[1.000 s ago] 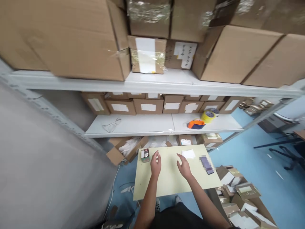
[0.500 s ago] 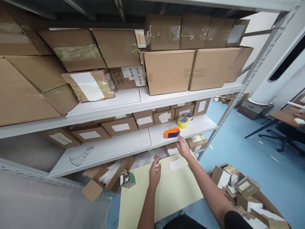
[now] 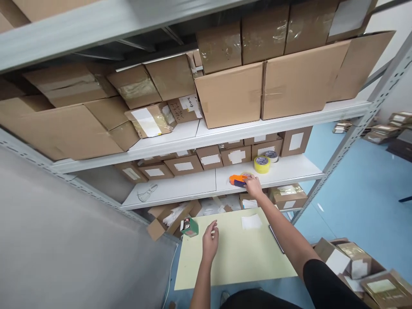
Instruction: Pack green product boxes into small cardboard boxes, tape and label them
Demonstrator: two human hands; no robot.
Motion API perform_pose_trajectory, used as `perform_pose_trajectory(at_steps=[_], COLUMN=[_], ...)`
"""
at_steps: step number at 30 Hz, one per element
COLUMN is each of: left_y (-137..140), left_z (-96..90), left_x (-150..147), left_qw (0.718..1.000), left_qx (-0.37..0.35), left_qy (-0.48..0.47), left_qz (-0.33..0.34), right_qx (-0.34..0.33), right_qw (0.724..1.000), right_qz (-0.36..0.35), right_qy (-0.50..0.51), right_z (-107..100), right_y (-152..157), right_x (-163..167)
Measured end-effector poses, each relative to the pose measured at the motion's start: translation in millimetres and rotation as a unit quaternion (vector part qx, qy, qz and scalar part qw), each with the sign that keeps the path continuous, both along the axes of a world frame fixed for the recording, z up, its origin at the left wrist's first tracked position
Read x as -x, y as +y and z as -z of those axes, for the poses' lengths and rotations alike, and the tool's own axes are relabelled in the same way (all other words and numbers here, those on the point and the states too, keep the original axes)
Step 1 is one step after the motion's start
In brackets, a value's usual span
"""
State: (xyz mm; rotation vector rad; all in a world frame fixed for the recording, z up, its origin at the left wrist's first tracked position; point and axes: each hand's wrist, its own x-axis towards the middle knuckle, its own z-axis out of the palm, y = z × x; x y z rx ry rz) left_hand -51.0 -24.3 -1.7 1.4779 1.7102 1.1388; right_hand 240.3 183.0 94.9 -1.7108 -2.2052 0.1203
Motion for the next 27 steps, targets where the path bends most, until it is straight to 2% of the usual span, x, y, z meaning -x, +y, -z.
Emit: perform_pose_trajectory(at_steps=[4,7,9,12,14,17,22,27], left_y=[-3.1,-7.2,-11.0,-18.0,-23.1,-30.7,-40.8,-55.7], left_z=[-8.9,-14.5,-15.4,-11.6,-6.8,0.6,10.6,21.3], left_x=[-4.9,-6.4,-5.3,-2.3,-1.4,-5.0,-21.6,-32.6], left_qw=[1.0,0.999,0.996,0.986,0.983,0.985,0.994,0.999], left_qx=[-0.029,-0.048,-0.067,-0.08,-0.078,-0.068,-0.033,-0.005], left_qy=[0.004,0.016,0.026,0.035,0.036,0.039,0.039,0.033], left_qz=[0.01,-0.008,-0.061,-0.14,-0.162,-0.157,-0.095,-0.038], right_qx=[-0.063,-0.105,-0.121,-0.117,-0.092,-0.035,0.101,0.233], right_qw=[0.997,0.99,0.985,0.983,0.985,0.991,0.991,0.971], right_qz=[-0.031,-0.074,-0.094,-0.1,-0.095,-0.078,-0.037,0.026], right_qy=[0.036,0.064,0.08,0.101,0.108,0.103,0.077,0.042], right_z=[-3.4,5.0,18.6,51.9,79.9,123.6,188.7,245.9], right_y=[-36.3,-72.3,-96.7,-130.1,-149.9,-177.0,-211.5,-230.7], right_x=[10.8,22.6,29.4,33.9,32.1,22.9,-1.2,-31.3])
